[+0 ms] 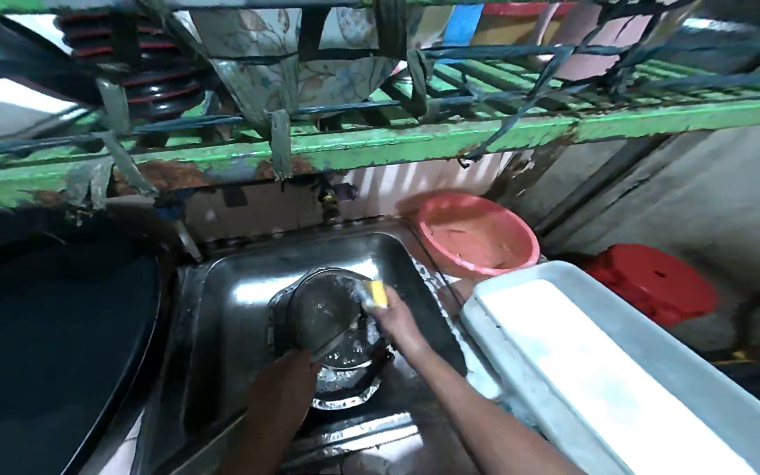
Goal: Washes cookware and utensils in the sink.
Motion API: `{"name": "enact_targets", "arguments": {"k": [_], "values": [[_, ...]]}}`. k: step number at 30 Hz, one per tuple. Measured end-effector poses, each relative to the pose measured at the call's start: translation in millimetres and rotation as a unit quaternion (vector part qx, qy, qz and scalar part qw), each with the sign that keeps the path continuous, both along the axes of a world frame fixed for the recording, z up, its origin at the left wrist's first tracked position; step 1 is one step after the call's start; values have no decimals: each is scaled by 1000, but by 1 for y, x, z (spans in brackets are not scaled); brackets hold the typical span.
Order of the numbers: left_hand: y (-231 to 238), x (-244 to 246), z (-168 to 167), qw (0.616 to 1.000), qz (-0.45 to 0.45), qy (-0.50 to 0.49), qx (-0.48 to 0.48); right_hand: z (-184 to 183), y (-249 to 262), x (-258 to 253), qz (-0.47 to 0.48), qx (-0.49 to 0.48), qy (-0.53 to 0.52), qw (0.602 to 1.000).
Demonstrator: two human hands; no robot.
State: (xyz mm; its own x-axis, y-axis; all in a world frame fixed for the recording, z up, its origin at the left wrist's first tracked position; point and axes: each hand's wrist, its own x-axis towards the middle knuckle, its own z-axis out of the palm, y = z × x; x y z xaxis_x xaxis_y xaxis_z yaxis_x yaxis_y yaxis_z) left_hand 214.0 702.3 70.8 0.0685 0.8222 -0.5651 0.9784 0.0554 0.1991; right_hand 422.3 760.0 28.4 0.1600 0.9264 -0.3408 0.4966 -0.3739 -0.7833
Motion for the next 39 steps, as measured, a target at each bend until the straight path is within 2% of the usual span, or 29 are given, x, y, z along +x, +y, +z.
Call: {"name": "enact_targets", "arguments": {"k": [2, 5, 7, 9, 13, 15, 18, 21, 23, 25, 27, 30, 33, 36, 39], "values": [[1, -2, -3, 1000, 10, -8, 4, 10, 1, 15, -1, 12, -21, 1000], [6, -3, 4, 999, 10, -22, 25, 6, -7, 28, 103, 132, -169, 971], [7, 3, 12, 999, -22, -3, 29, 0, -15, 18, 169, 140, -241, 945], [8, 8, 16, 998, -43, 11, 36, -3, -19, 6, 209, 141, -268, 930], [1, 11, 18, 994, -81, 61, 28, -5, -12, 12, 191, 39, -254, 947], [0, 14, 16, 993, -92, 64, 28, 6, -15, 2, 191, 20, -259, 947], [1, 14, 12, 995, -81, 44, 23, 18, -29, -20, 240, 43, -279, 929], [-1, 8, 8, 997, -66, 36, 15, -3, -22, -2, 237, 70, -263, 933], [-4, 3, 0, 998, -53, 22, 14, -11, -14, 18, 179, 53, -234, 954], [-1, 1, -6, 1000, -22, -2, 4, -1, -12, 21, 98, 70, -188, 975], [3, 4, -11, 999, 17, -33, -14, 13, -27, -2, 72, 135, -134, 979], [13, 20, -3, 996, 46, -74, -31, 12, -52, -48, 140, 180, -59, 972], [15, 25, 4, 993, 60, -100, -26, -8, -36, -44, 184, 183, -116, 959], [7, 22, 0, 995, 36, -86, -20, -4, -13, -29, 179, 111, -194, 958], [9, 24, 1, 997, 28, -71, -12, -2, -33, -51, 171, 124, -151, 966]]}}
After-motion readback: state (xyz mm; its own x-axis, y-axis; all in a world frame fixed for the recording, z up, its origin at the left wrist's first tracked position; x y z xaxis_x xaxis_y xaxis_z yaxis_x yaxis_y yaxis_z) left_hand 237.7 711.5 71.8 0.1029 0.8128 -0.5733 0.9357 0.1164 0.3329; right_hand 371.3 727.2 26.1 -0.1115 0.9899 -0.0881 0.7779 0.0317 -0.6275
